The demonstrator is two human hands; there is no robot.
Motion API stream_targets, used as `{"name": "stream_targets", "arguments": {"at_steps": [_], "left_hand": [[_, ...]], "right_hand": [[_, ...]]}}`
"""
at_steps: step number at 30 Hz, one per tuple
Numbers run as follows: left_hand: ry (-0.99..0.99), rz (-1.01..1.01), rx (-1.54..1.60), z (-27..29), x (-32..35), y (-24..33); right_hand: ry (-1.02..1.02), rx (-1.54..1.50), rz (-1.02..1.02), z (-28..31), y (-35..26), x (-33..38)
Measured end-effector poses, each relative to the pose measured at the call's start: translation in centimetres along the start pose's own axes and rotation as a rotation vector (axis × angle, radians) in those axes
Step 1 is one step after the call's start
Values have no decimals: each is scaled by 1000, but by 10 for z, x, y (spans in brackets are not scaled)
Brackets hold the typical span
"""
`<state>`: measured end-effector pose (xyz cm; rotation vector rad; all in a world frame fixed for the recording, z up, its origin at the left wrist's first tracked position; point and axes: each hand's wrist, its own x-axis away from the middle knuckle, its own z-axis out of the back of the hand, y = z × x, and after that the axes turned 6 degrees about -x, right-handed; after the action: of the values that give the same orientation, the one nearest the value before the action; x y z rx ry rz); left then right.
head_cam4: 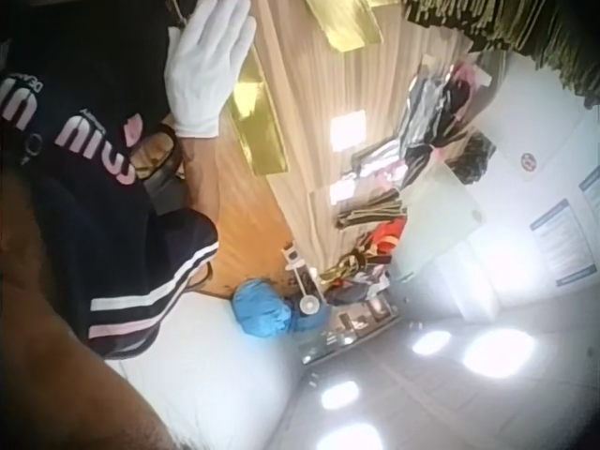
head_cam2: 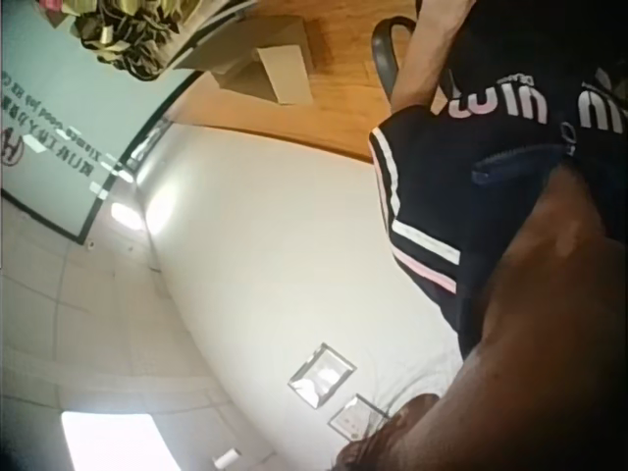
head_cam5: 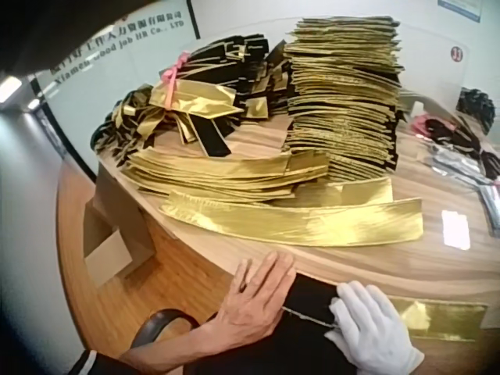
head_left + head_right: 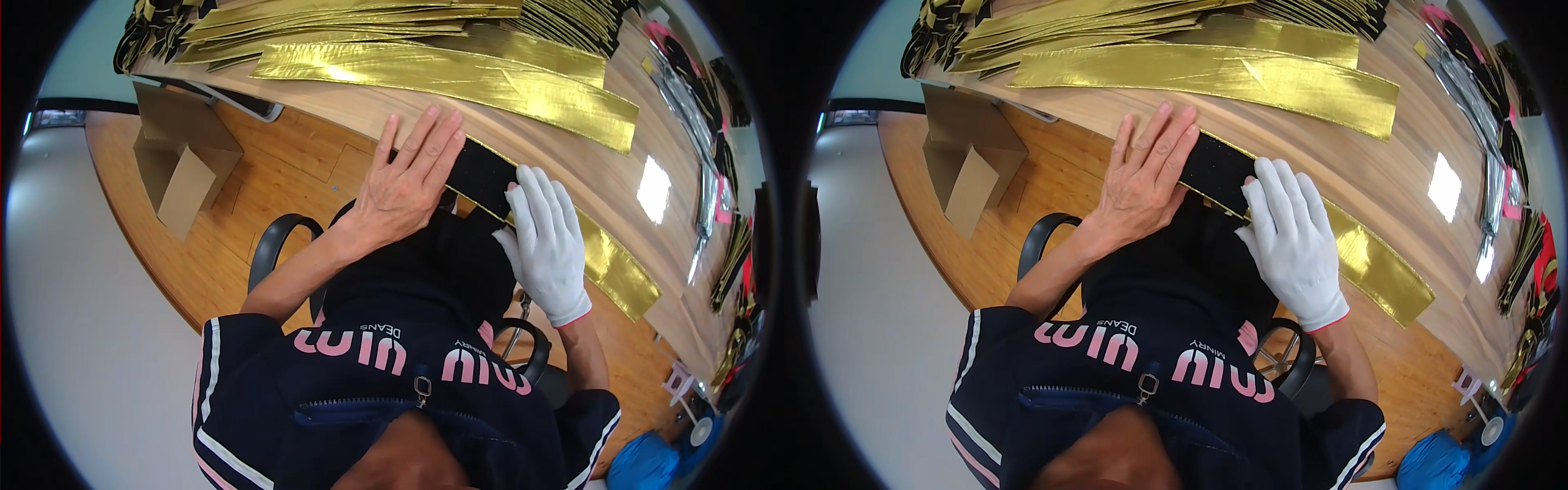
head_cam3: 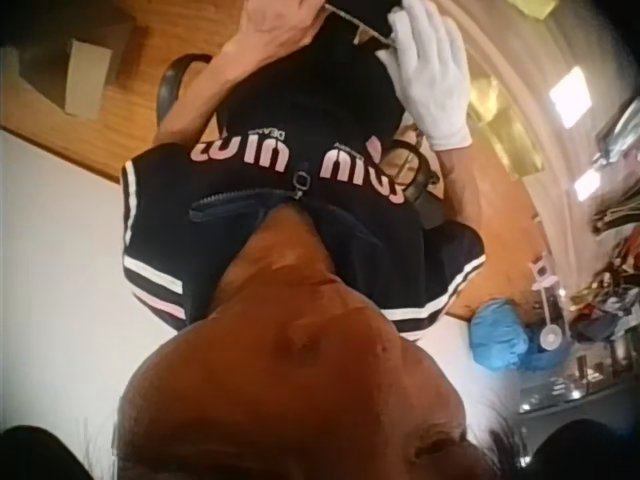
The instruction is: Applying black tape to gold metallic decorative strips at an assembly workbench.
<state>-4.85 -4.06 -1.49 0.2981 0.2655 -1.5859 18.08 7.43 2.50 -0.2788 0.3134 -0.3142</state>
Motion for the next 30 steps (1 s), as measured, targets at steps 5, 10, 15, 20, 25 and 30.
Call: {"name": "stream_targets", "arguments": {"at_steps": [5,10,15,20,25,30], "left_hand": [[-105,71,12,28,-9,18],[-66,-171,114,10,-17,41],[-63,-174,77,3,-22,42],[-49,-169,106,1,-24,46],[-70,-132,116,8,-22,42],[25,-194,109,-3,-24,43]], "right_hand": [[-3,7,6,1,1,0],[29,-60,-22,1,0,9],[287,-250,13,24,-28,36],[345,-655,-740,8,-43,106],[972,-841,-1253,18,-20,158],[1158,-941,-1050,13,-6,185]]}}
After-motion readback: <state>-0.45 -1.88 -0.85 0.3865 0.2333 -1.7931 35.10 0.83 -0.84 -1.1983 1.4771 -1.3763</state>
